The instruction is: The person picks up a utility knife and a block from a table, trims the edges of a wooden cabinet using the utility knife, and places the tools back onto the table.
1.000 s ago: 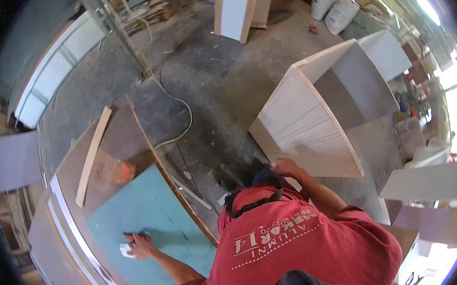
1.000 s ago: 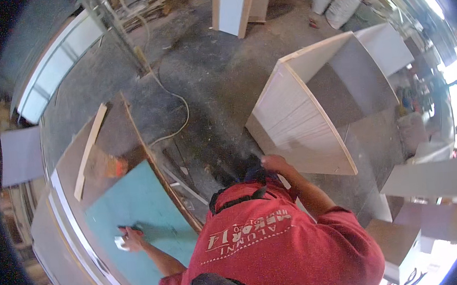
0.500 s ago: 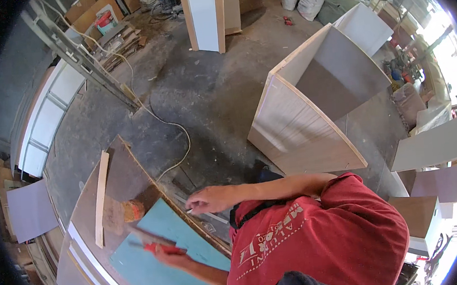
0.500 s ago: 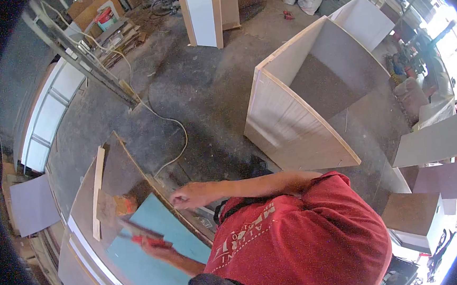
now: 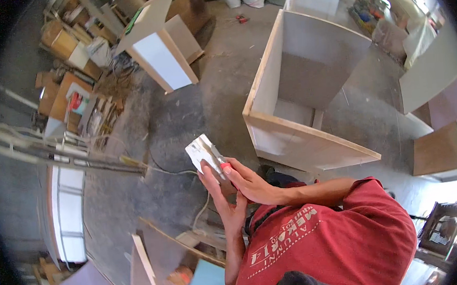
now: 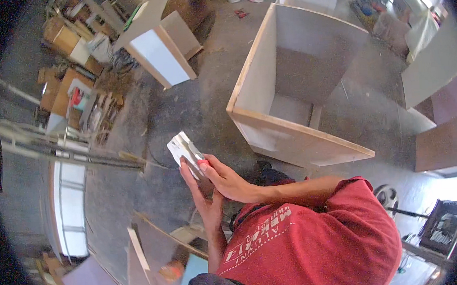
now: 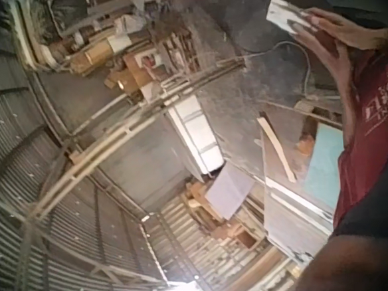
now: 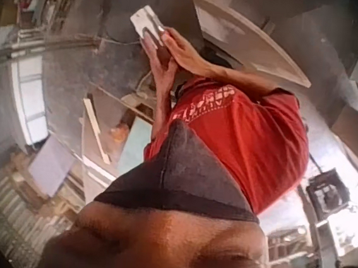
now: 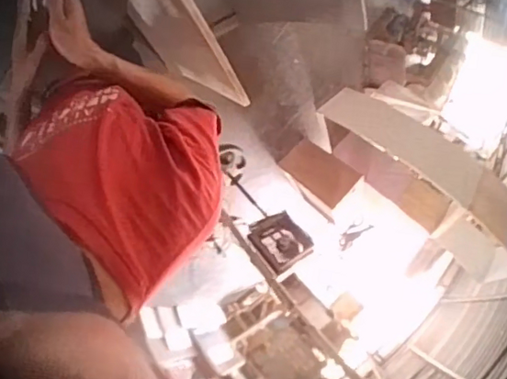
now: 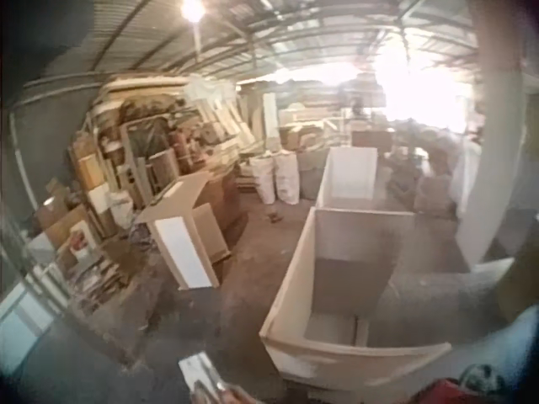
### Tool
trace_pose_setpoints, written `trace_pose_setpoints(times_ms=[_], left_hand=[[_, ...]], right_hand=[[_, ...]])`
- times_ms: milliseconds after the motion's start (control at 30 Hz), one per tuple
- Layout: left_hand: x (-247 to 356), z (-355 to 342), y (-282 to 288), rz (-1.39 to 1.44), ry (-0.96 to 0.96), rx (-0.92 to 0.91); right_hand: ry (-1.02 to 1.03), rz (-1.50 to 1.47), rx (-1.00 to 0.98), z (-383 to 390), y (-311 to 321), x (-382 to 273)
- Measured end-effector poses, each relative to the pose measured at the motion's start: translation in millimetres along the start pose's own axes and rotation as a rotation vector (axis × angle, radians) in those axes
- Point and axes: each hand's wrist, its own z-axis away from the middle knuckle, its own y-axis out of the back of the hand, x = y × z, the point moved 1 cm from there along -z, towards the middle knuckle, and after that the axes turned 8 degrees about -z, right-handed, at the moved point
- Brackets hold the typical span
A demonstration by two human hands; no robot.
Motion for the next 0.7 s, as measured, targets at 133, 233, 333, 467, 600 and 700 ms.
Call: trace_pose_setpoints(times_ms=[133,233,333,467,600,700], left_hand=[[-2,-75,-10,0.415,0.04,0.011],[-27,-128,-13,0.497,0.125,0.092],[-44,-183,-14,0.626,0.387,0.05],[-76,-252,-25,0.724,0.388,-0.181],[-80,-331,-52,0.69,0.308,-0.38],[-85,-390,-64,0.733,0.295,-0.586]], right_hand=[[0.061,0.06,0.166,-45,12,-32],[0.102,0.105,0.222,-87,22,-33],[0.161,0.131,0.254,-123,37,-23],[0.197,0.121,0.334,-170,57,-16],[0.049,-0.136,0.55,-196,70,-49],[0.088,-0.13,0.731,-220,71,-55]])
